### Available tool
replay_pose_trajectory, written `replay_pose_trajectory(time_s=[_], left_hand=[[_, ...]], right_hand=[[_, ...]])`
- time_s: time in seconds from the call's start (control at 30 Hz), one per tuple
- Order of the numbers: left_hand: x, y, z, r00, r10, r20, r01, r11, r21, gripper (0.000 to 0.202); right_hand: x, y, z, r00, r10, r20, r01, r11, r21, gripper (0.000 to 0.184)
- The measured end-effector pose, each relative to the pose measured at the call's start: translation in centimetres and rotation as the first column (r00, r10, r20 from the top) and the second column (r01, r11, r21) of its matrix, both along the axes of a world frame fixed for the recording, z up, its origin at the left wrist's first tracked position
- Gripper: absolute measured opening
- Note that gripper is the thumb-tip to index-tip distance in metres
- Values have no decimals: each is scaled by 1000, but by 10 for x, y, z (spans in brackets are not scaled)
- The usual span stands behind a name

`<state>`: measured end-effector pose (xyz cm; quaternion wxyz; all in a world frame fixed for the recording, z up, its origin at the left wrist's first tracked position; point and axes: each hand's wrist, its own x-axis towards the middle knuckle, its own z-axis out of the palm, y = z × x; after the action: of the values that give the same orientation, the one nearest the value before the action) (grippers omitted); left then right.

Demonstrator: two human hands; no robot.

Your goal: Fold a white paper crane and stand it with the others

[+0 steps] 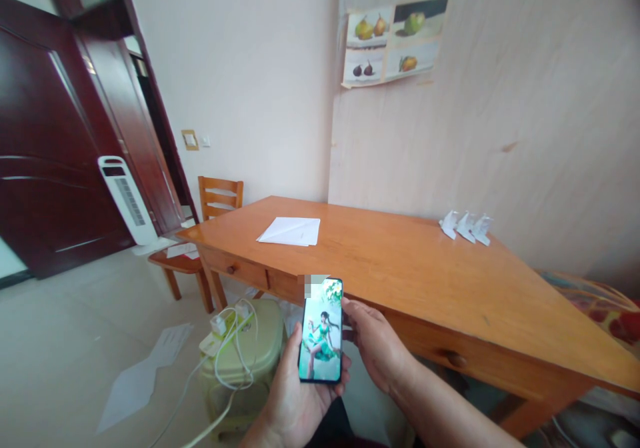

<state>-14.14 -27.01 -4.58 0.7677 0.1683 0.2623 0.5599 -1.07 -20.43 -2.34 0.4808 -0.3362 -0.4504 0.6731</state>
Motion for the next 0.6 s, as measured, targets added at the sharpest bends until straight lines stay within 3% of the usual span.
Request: replay_pose_trajectory(time_s=[0.6], left_hand=[[-6, 7, -1, 998, 13, 53, -16, 999, 42, 60]], right_hand=[[-6, -10, -4, 994, 106, 9, -106, 994, -25, 33]])
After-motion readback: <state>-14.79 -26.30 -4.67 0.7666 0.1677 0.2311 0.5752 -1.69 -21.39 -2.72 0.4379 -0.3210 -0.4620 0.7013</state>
